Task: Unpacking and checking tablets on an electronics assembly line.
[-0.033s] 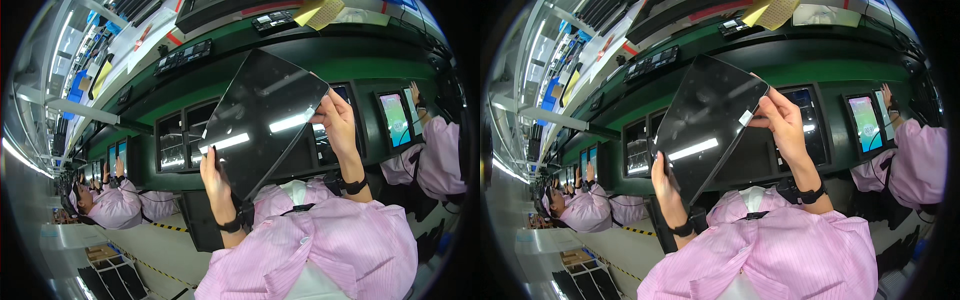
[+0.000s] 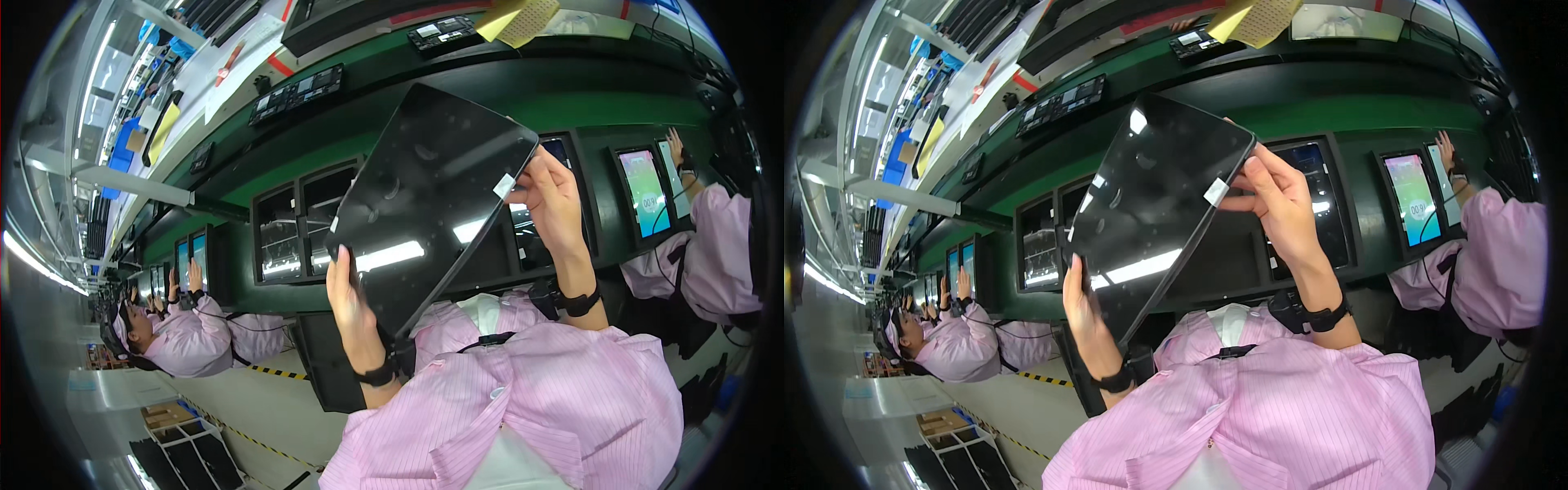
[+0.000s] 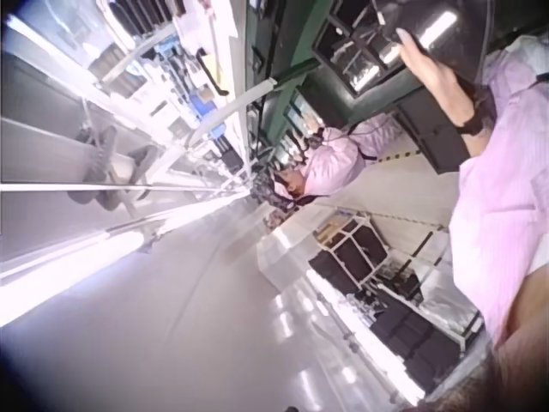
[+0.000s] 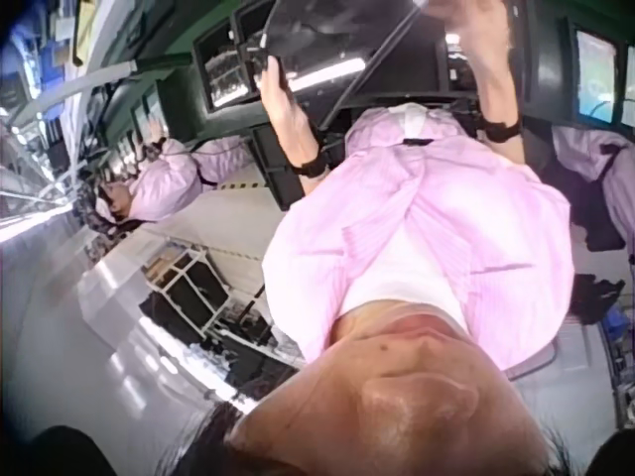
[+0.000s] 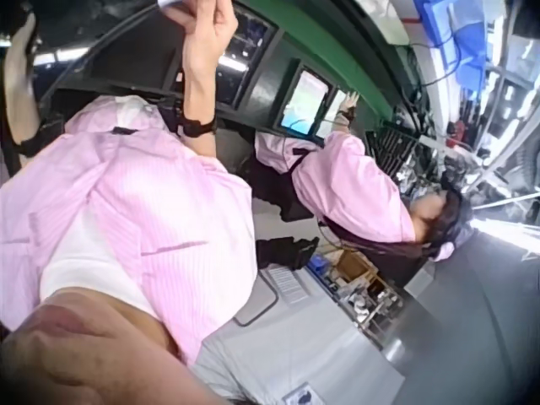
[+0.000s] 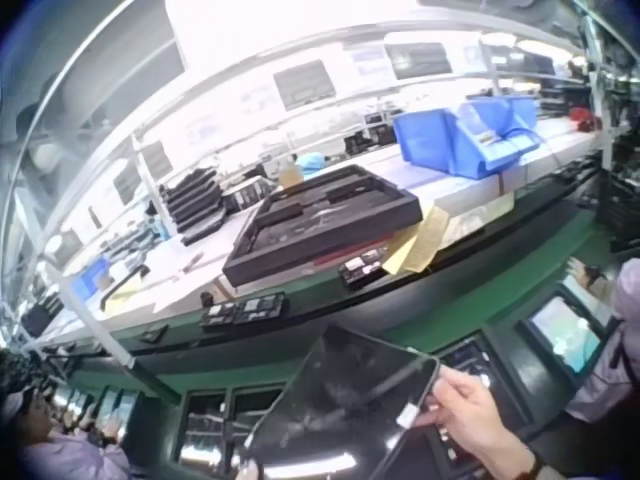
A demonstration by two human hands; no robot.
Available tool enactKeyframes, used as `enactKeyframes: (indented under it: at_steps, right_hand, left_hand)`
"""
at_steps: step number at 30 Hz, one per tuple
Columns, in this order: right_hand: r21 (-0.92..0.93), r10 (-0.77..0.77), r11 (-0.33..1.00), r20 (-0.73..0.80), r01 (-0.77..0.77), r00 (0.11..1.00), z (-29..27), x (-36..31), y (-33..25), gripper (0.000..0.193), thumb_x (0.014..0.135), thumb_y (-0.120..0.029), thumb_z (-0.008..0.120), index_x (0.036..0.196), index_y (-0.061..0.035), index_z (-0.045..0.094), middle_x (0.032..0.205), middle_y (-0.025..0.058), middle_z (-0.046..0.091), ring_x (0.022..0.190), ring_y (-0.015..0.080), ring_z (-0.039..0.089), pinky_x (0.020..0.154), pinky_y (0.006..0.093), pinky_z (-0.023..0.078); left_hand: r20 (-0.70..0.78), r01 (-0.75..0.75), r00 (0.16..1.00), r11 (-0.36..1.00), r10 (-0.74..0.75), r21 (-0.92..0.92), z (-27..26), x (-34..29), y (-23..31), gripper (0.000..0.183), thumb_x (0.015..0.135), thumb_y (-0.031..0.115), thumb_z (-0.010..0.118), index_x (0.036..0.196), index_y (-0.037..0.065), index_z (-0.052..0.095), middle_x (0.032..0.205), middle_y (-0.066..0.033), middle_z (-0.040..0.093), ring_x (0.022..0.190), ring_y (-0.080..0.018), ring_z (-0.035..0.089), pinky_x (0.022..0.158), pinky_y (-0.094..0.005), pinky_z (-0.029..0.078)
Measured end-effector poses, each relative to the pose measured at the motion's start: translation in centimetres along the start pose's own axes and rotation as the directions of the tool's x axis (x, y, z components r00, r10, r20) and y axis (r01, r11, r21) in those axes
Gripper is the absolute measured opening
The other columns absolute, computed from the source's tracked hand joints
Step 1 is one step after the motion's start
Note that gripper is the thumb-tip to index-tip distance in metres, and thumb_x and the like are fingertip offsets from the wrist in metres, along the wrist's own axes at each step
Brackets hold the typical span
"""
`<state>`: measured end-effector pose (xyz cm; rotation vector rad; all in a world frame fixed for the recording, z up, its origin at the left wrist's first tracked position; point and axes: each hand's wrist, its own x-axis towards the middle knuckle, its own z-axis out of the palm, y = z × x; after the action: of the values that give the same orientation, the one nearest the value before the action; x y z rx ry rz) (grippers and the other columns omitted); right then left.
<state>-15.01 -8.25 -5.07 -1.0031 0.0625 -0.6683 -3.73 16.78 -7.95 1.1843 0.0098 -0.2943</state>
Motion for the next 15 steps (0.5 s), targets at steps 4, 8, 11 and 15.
enactKeyframes:
  at_steps: [4, 8, 11, 15]
  right_hand:
    - [0.187, 0.020, 0.982, 0.042, -0.027, 0.999, -0.6, -0.3, -0.4, 0.041, 0.098, -0.022, 0.041, 0.130, 0.0037, 0.041, 0.109, 0.0134, 0.059, 0.093, 0.0216, 0.063, 0.073, 0.0389, 0.058]
    - [0.376, 0.082, 0.923, 0.032, -0.088, 0.996, -0.6, 0.0, -1.2, 0.034, 0.099, -0.026, 0.039, 0.118, 0.0003, 0.050, 0.102, 0.0102, 0.061, 0.081, 0.0163, 0.064, 0.066, 0.0313, 0.058]
    - [0.444, 0.172, 0.889, -0.107, -0.108, 0.979, -0.2, 0.5, -1.7, 0.034, 0.099, -0.029, 0.038, 0.115, -0.0028, 0.053, 0.099, 0.0079, 0.063, 0.077, 0.0146, 0.064, 0.061, 0.0288, 0.055]
    - [0.443, 0.172, 0.894, -0.206, -0.065, 0.963, -0.1, 1.0, -1.7, 0.034, 0.098, -0.031, 0.041, 0.112, -0.0039, 0.056, 0.093, 0.0063, 0.064, 0.072, 0.0131, 0.063, 0.059, 0.0278, 0.054]
  left_hand:
    - [-0.014, 0.004, 1.000, 1.000, -0.004, -0.018, 0.8, -3.7, 1.7, 0.030, 0.093, 0.011, 0.050, 0.119, -0.002, 0.052, 0.115, -0.0110, 0.058, 0.103, -0.0170, 0.057, 0.089, -0.0286, 0.044]
    - [0.003, 0.074, 0.997, 0.958, -0.076, -0.276, 1.0, -6.7, 2.3, 0.038, 0.088, 0.006, 0.050, 0.125, -0.004, 0.044, 0.115, -0.0138, 0.056, 0.103, -0.0220, 0.057, 0.088, -0.0339, 0.048]
    - [0.008, 0.070, 0.997, 0.950, -0.071, -0.305, 0.6, -7.9, 2.3, 0.044, 0.085, 0.005, 0.051, 0.127, -0.004, 0.040, 0.115, -0.0149, 0.056, 0.102, -0.0226, 0.058, 0.088, -0.0340, 0.048]
    - [0.062, 0.040, 0.998, 0.960, -0.024, -0.278, 0.7, -8.1, 2.2, 0.044, 0.085, 0.005, 0.052, 0.126, -0.003, 0.041, 0.115, -0.0152, 0.055, 0.101, -0.0221, 0.058, 0.087, -0.0336, 0.047]
